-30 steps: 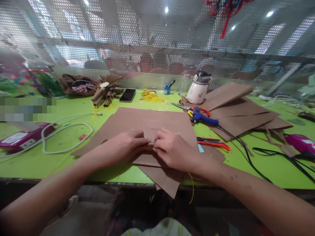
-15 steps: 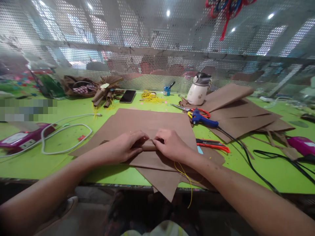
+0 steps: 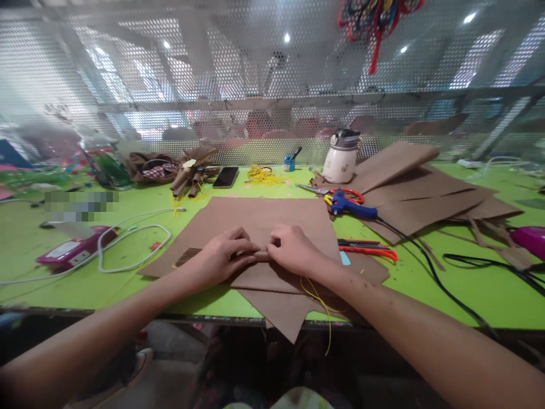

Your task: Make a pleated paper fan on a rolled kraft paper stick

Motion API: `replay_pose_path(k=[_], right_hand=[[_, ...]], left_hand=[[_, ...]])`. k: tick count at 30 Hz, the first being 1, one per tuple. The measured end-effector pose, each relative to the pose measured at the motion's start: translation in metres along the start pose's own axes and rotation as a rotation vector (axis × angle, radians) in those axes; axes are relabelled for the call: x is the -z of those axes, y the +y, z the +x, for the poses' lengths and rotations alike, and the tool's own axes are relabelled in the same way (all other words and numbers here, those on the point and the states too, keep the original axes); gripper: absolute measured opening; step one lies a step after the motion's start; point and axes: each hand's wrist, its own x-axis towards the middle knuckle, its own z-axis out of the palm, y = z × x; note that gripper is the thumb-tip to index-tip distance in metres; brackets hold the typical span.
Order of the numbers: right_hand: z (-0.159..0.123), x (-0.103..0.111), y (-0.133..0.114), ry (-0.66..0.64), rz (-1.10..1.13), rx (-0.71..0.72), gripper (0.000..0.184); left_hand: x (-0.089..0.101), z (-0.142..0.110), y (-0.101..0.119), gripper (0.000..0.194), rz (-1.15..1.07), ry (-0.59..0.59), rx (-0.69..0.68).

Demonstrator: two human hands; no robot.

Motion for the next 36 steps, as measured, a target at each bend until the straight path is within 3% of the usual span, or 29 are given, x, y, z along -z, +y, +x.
replay_pose_path(k=[3,6,10,13,21,28,30,36], right_hand=[[-0.001,0.005,0.003,0.039,0.059,-0.034,0.008],[-0.007,0.013,0.005,0.075,0.079,0.120,0.015],[-0.014,0.018,0.005,-0.078,0.007,0.300,0.012],[-0.014,0.015,0.005,-0.181,-0.031,0.279,0.015],[-0.008,0.018,0.005,-0.260,-0.129,0.267,0.018],[-0.010,0.018,0.005,-0.152,-0.104,0.255,0.019],[-0.011,0.016,0.005,-0.163,-0.112,0.274,0.013],[-0.005,0.015,0.010,-0.239,-0.127,0.272,0.017]], left_hand=[[0.000,0.000,0.000,0.024,0.011,0.004,-0.013],[0.000,0.000,0.001,0.021,-0.004,0.005,-0.014],[-0.002,0.001,0.001,0.019,-0.021,-0.007,-0.003],[-0.001,0.002,-0.001,0.020,-0.018,-0.016,0.009],[0.007,0.008,0.001,0.029,0.051,-0.101,0.026],[0.008,0.009,0.002,0.033,0.106,-0.110,0.020],[0.008,0.008,0.001,0.037,0.119,-0.113,0.024],[0.009,0.011,0.002,0.038,0.148,-0.131,0.014]])
